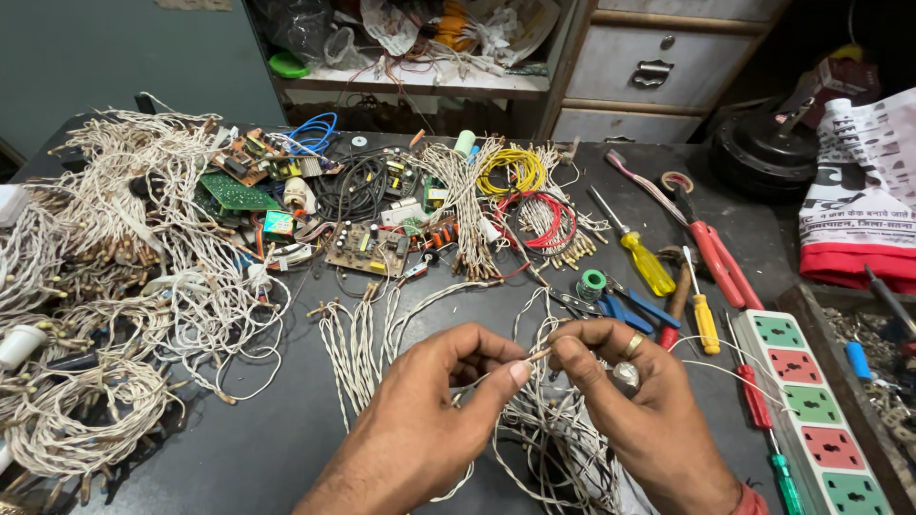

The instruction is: The person repairs a string of small light bulbs by stripping wire ends, twisting them together, and soldering the connections. They repeatedly test the bulbs by plugging the string into a power strip to check for illumination.

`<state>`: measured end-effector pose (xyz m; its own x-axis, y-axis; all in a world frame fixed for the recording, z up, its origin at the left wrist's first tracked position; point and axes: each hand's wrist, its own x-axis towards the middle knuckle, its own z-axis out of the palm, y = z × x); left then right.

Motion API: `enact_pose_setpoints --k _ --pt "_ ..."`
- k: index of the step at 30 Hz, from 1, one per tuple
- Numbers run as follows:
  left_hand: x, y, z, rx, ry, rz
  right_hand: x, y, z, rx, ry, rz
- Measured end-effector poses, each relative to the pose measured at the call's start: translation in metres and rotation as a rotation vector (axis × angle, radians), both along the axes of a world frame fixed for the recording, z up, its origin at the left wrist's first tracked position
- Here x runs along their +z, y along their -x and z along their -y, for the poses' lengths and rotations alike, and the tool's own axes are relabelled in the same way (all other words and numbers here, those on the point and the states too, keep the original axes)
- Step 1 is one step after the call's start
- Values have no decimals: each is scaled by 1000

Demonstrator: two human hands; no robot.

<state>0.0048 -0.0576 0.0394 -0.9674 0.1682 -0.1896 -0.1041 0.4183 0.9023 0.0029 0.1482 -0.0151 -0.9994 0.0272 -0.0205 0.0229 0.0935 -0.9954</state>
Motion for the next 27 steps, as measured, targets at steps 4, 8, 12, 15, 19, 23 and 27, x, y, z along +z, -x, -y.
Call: enact_pose_setpoints --k 4,8,12,15,19,23,27 --pt "0 -1 2 8 39 19 0 1 0 19 -74 -40" --pt "-4 1 2 -36 27 -29 2 1 0 -2 -54 22" --pt "-8 1 2 -26 -9 -57 3 1 0 13 -89 -22" --pt "-8 2 3 48 -3 42 2 1 2 6 -96 -10" --pt "-5 0 4 -15 -20 -165 1 0 1 8 -60 23" --pt "-2 -2 5 7 34 -70 0 -1 1 27 55 101" --pt "-6 -1 5 16 8 -99 0 -1 2 37 102 93"
